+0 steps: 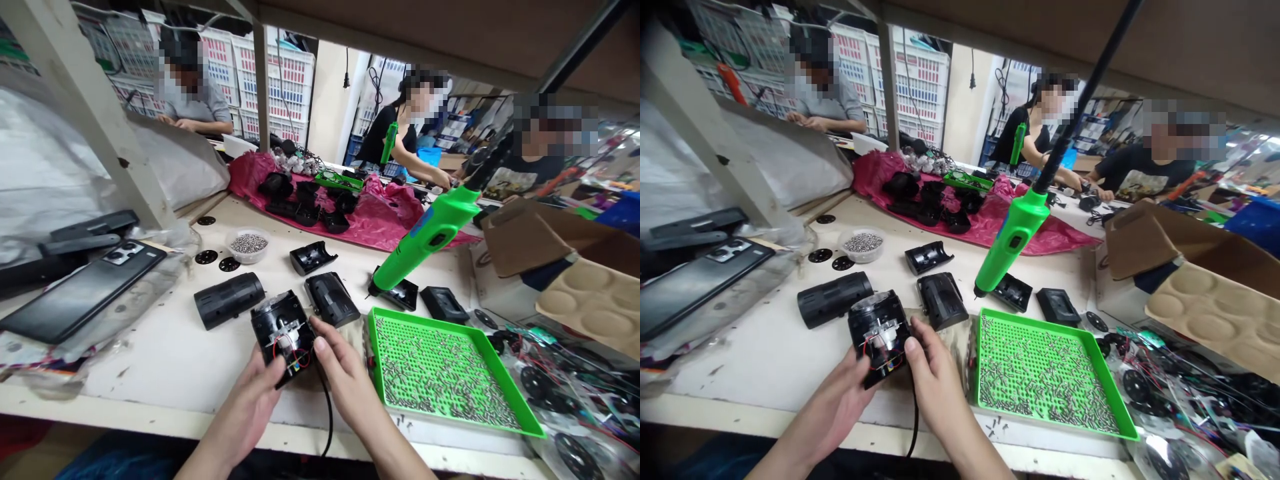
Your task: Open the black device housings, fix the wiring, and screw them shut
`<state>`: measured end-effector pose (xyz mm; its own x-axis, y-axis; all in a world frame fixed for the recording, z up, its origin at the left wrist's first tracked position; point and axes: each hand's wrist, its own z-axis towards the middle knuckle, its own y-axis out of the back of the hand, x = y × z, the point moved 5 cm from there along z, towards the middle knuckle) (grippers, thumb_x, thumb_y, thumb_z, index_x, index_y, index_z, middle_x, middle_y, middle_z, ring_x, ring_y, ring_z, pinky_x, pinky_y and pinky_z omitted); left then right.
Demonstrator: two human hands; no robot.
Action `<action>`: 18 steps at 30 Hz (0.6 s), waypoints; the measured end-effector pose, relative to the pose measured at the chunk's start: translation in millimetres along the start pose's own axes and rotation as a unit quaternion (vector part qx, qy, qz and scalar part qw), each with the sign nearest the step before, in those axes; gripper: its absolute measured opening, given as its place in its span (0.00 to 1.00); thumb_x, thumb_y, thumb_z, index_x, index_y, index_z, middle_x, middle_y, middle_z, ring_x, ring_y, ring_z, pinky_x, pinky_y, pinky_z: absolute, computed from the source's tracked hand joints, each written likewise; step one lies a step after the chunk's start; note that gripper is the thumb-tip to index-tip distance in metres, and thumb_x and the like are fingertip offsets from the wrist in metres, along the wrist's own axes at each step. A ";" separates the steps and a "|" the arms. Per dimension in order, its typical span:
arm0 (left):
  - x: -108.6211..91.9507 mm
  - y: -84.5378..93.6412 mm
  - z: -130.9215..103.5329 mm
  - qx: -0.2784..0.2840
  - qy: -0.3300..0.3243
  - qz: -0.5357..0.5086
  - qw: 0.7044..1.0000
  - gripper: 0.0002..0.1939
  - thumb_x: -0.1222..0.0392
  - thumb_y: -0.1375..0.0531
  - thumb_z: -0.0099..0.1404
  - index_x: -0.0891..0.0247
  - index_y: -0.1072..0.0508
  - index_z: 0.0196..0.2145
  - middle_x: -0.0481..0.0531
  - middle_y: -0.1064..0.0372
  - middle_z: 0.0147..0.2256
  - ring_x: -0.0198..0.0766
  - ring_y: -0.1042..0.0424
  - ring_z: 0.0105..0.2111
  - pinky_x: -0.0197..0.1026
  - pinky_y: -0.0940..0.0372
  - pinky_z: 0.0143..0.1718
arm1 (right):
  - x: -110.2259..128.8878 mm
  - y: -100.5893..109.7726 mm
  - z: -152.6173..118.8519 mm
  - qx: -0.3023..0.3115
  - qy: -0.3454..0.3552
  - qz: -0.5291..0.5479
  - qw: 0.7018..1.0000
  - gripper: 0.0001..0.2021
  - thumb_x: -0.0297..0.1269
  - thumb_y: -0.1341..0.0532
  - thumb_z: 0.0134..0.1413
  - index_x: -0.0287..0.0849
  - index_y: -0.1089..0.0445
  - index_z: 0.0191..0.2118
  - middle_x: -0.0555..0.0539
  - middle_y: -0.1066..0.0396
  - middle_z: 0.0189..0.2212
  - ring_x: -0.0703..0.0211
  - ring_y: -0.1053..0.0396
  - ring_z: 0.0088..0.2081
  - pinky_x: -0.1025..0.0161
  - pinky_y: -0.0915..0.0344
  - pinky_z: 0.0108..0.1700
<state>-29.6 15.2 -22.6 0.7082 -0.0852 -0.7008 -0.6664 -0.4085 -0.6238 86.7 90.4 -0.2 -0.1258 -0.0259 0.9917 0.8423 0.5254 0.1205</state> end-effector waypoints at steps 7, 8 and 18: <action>2.2 -0.3 4.0 -0.069 -0.048 0.078 0.993 0.43 0.53 0.27 0.49 0.58 0.40 0.59 0.56 0.31 0.56 0.51 0.38 0.59 0.50 0.43 0.61 | -2.2 1.5 -1.3 -0.004 0.012 -0.018 1.000 0.24 0.51 0.48 0.64 0.43 0.36 0.59 0.41 0.35 0.60 0.49 0.39 0.62 0.45 0.46 0.65; 2.0 0.0 5.2 -0.078 -0.050 0.066 0.994 0.42 0.53 0.27 0.48 0.59 0.39 0.58 0.57 0.31 0.55 0.51 0.36 0.58 0.50 0.42 0.60 | -1.4 2.1 -3.9 -0.008 0.025 -0.028 0.999 0.23 0.49 0.48 0.64 0.44 0.38 0.60 0.41 0.35 0.59 0.50 0.37 0.61 0.46 0.43 0.64; 0.1 3.9 7.1 -0.133 -0.089 0.020 0.987 0.34 0.52 0.26 0.46 0.62 0.33 0.49 0.53 0.25 0.43 0.45 0.27 0.45 0.44 0.31 0.48 | 39.3 -1.9 -32.2 -0.037 0.229 -0.331 0.915 0.14 0.29 0.46 0.61 0.43 0.32 0.51 0.46 0.27 0.32 0.55 0.27 0.34 0.58 0.30 0.37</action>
<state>-33.7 20.0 -27.6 0.6146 0.0446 -0.7876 -0.5919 -0.6339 -0.4978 97.1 61.0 40.0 -0.4015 -0.6804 0.6130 0.6967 0.2075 0.6867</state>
